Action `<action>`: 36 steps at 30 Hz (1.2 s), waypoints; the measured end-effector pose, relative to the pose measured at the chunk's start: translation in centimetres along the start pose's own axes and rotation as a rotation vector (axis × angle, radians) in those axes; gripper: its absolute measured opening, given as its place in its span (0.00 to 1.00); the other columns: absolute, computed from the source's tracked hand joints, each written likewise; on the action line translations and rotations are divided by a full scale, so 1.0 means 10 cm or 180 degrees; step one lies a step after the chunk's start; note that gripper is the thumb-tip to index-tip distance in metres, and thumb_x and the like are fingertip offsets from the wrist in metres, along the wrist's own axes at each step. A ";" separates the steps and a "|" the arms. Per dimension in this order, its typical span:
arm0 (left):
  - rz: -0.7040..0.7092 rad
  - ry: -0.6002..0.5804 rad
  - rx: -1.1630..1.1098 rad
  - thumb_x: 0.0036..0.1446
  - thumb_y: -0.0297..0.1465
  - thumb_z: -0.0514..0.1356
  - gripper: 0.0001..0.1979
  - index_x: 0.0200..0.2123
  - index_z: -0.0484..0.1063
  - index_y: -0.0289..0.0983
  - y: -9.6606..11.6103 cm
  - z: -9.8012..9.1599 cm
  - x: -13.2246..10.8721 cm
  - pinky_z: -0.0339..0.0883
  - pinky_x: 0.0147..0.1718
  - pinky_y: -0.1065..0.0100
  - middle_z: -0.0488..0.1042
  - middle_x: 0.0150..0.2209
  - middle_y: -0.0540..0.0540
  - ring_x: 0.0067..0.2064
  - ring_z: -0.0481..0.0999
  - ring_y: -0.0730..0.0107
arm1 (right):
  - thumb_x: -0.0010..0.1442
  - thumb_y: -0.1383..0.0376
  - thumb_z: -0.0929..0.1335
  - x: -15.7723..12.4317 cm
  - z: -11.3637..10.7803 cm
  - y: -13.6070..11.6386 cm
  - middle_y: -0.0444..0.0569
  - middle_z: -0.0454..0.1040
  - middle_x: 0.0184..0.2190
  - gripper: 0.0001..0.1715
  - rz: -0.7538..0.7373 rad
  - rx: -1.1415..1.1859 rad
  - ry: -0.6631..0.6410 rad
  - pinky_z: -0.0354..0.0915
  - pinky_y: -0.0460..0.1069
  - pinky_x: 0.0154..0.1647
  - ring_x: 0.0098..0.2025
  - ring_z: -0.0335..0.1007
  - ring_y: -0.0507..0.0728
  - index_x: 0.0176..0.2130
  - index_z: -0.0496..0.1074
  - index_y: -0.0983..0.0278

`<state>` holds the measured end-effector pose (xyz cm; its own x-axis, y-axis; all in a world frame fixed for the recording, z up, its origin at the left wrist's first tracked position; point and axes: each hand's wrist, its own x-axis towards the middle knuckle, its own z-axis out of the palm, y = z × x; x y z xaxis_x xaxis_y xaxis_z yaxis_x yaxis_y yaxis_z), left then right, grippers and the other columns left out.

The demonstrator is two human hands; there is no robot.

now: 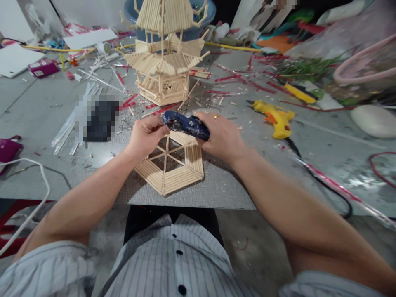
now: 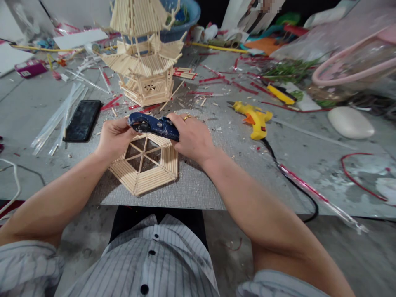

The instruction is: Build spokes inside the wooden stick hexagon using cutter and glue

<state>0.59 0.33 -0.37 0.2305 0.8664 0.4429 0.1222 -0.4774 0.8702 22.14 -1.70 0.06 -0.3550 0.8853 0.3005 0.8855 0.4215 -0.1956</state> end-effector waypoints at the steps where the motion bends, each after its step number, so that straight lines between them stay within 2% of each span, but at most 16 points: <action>1: 0.0003 0.0009 -0.0005 0.50 0.36 0.67 0.10 0.25 0.76 0.35 0.00 0.00 0.00 0.63 0.27 0.74 0.72 0.22 0.52 0.26 0.69 0.78 | 0.54 0.65 0.64 0.00 0.00 0.00 0.57 0.74 0.45 0.26 0.0001 -0.0003 -0.0023 0.62 0.55 0.39 0.43 0.69 0.64 0.54 0.63 0.63; 10: -0.0034 0.0006 -0.0131 0.51 0.32 0.66 0.06 0.26 0.77 0.35 -0.03 0.02 -0.01 0.64 0.29 0.73 0.72 0.22 0.53 0.26 0.69 0.78 | 0.54 0.66 0.65 0.01 0.01 0.00 0.58 0.73 0.45 0.29 -0.0024 -0.0009 -0.0033 0.63 0.57 0.44 0.45 0.69 0.65 0.56 0.62 0.63; 17: -0.0027 0.0004 -0.0131 0.50 0.33 0.66 0.06 0.27 0.77 0.36 0.01 0.02 -0.01 0.64 0.29 0.73 0.73 0.23 0.52 0.27 0.69 0.78 | 0.53 0.65 0.65 0.01 0.02 0.00 0.57 0.73 0.44 0.28 -0.0019 -0.0003 0.0026 0.62 0.57 0.43 0.44 0.68 0.65 0.54 0.63 0.63; 25: -0.0039 0.0024 0.0024 0.50 0.33 0.66 0.08 0.23 0.74 0.36 -0.02 0.01 -0.01 0.63 0.26 0.73 0.71 0.21 0.52 0.25 0.68 0.78 | 0.53 0.64 0.65 0.00 0.03 0.00 0.57 0.74 0.43 0.28 0.0007 -0.0032 0.0069 0.62 0.57 0.42 0.43 0.68 0.65 0.54 0.63 0.62; 29: -0.0062 -0.0013 0.0000 0.51 0.36 0.65 0.09 0.25 0.75 0.36 -0.01 0.02 -0.01 0.64 0.26 0.73 0.72 0.22 0.52 0.25 0.68 0.77 | 0.53 0.64 0.65 0.00 0.05 0.01 0.56 0.73 0.44 0.27 -0.0038 0.0008 0.0127 0.62 0.56 0.42 0.44 0.68 0.65 0.54 0.63 0.61; 36: -0.0073 0.0012 -0.0053 0.50 0.36 0.66 0.09 0.25 0.75 0.36 0.02 0.03 -0.01 0.64 0.26 0.73 0.72 0.22 0.52 0.26 0.69 0.78 | 0.53 0.65 0.65 0.00 0.04 -0.01 0.58 0.73 0.44 0.27 -0.0008 0.0040 0.0057 0.61 0.57 0.42 0.45 0.68 0.66 0.53 0.64 0.63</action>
<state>0.89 0.15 -0.27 0.2242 0.8776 0.4236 0.1112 -0.4549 0.8836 21.95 -1.64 -0.32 -0.3517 0.8806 0.3177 0.8807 0.4262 -0.2066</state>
